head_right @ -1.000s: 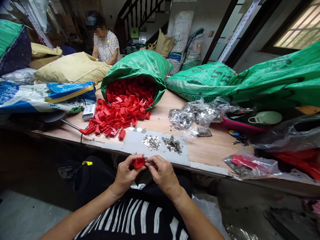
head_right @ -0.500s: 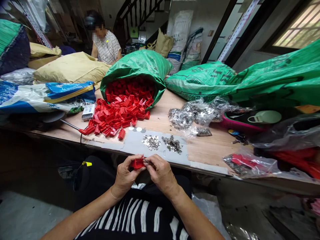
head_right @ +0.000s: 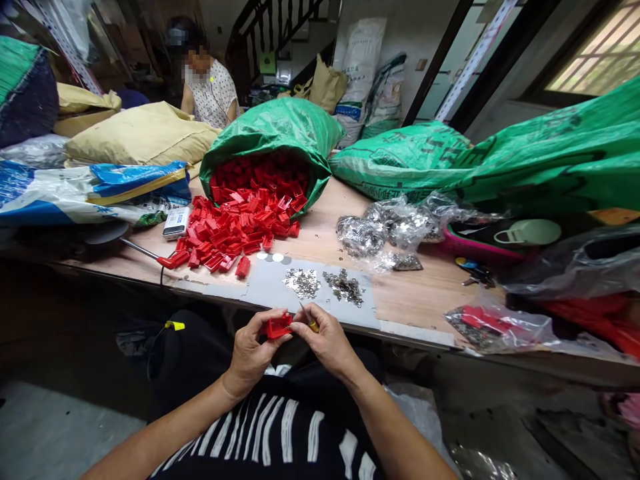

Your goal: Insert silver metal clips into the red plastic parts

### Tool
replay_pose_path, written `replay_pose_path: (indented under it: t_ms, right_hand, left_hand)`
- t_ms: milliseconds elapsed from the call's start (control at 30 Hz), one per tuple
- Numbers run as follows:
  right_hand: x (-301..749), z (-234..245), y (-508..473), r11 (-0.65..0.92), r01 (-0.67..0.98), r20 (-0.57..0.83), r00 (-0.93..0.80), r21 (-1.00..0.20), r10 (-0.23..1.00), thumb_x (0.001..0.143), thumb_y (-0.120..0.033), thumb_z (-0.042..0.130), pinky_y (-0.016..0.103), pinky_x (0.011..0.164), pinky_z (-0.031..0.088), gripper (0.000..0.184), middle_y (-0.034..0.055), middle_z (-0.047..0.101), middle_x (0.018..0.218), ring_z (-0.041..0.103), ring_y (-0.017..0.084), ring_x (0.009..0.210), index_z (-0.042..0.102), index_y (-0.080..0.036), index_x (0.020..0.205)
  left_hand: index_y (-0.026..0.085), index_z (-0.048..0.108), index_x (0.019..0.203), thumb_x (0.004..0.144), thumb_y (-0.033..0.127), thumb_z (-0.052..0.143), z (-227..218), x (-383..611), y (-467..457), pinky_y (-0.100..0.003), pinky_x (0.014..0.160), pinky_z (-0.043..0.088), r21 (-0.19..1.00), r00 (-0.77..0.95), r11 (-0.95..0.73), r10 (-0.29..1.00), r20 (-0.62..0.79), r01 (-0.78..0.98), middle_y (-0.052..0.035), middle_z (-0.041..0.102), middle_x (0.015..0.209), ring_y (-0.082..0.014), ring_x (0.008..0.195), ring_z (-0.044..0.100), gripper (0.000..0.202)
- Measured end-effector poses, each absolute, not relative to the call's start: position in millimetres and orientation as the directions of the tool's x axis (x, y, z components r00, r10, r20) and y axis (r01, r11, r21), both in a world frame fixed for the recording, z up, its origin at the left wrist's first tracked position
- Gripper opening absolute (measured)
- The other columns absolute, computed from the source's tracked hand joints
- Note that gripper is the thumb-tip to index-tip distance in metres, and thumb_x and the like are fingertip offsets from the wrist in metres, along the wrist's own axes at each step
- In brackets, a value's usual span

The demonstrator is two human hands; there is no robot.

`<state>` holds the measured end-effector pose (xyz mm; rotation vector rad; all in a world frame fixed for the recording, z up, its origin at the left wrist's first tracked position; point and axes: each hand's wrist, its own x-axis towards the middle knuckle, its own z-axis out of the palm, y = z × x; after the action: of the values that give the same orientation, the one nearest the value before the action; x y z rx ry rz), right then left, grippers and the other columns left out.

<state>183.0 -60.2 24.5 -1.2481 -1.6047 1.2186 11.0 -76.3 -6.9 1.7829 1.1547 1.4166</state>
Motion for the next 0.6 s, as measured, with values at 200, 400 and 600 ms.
replay_pose_path:
  t_ms: [200, 400, 600]
  right_hand:
    - [181, 23, -59, 0.067, 0.288, -0.007, -0.249, -0.955, 0.969, 0.083, -0.040, 0.061, 0.024, 0.067, 0.039, 0.023, -0.0022, 0.050, 0.074, 0.045, 0.013, 0.070, 0.054, -0.019, 0.078]
    - [182, 30, -65, 0.109, 0.424, -0.009, -0.267, -0.899, 0.964, 0.087, -0.039, 0.057, 0.024, 0.064, 0.037, 0.023, -0.0028, 0.051, 0.070, 0.045, 0.012, 0.067, 0.056, -0.018, 0.077]
    - [176, 38, -71, 0.133, 0.523, 0.000, -0.247, -0.842, 0.969, 0.088, -0.034, 0.054, 0.023, 0.064, 0.039, 0.019, -0.0023, 0.056, 0.070, 0.049, 0.012, 0.066, 0.060, -0.018, 0.079]
  left_hand:
    - [0.023, 0.060, 0.113, 0.077, 0.018, 0.071, -6, 10, -78, -0.032, 0.092, 0.055, 0.812, 0.078, -0.504, 0.859, 0.505, 0.293, -0.0055, 0.071, 0.109, -0.0192, 0.104, 0.067, 0.038]
    - [0.022, 0.059, 0.115, 0.079, 0.018, 0.069, -9, 9, -77, -0.032, 0.090, 0.056, 0.765, 0.075, -0.542, 0.830, 0.553, 0.349, -0.0075, 0.070, 0.110, -0.0196, 0.102, 0.068, 0.038]
    - [0.023, 0.057, 0.118, 0.081, 0.013, 0.065, -12, 8, -75, -0.034, 0.095, 0.054, 0.675, 0.103, -0.626, 0.758, 0.644, 0.391, -0.0070, 0.070, 0.111, -0.0201, 0.107, 0.065, 0.039]
